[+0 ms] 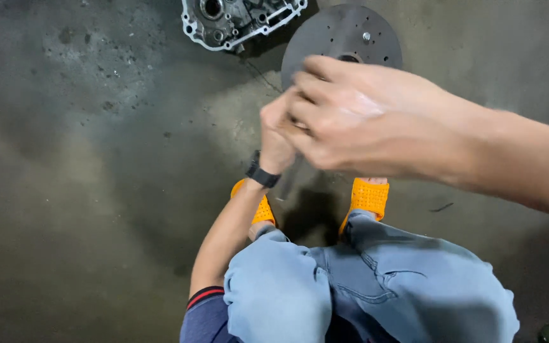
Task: Disassembling a motorcycle engine flywheel assembly using a T-handle wrench and a metal rod for leverage while sitting on the floor.
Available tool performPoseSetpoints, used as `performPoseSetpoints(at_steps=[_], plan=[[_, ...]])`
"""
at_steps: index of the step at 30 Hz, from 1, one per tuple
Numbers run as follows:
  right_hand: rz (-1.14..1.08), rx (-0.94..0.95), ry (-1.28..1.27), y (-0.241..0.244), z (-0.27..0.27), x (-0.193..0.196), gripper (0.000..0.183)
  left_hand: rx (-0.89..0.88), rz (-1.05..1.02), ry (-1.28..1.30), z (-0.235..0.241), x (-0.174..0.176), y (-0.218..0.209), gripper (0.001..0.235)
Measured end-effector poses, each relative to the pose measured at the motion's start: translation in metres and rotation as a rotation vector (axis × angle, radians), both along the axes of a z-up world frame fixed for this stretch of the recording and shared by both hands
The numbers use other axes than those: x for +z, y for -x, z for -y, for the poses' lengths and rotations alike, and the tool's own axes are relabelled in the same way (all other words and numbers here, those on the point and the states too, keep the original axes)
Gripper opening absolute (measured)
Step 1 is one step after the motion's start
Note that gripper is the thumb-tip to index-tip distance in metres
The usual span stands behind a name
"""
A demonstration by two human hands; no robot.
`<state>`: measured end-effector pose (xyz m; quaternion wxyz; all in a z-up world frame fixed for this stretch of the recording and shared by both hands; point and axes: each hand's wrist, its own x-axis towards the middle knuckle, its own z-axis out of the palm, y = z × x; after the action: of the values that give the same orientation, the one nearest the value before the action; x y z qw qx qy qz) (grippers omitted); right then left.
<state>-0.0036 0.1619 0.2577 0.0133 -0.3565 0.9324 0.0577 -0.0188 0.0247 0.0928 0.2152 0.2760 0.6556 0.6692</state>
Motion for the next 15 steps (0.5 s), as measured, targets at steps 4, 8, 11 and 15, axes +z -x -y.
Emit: performPoseSetpoints(at_steps=[4,8,11,15], plan=[[0.131,-0.003,-0.295,-0.023,-0.003,0.016,0.023,-0.052,0.002,-0.159,-0.019,-0.008,-0.015,0.031],[0.156,0.068,-0.232,-0.060,-0.026,-0.013,0.044,0.068,0.029,-0.273,-0.045,-0.031,-0.040,0.036],[0.229,-0.097,0.078,-0.094,-0.036,-0.028,0.035,0.121,0.033,-0.363,-0.053,-0.018,-0.031,0.021],[0.541,-0.609,0.124,-0.178,-0.059,-0.046,0.062,0.175,-0.060,-0.396,-0.056,-0.020,-0.013,0.036]])
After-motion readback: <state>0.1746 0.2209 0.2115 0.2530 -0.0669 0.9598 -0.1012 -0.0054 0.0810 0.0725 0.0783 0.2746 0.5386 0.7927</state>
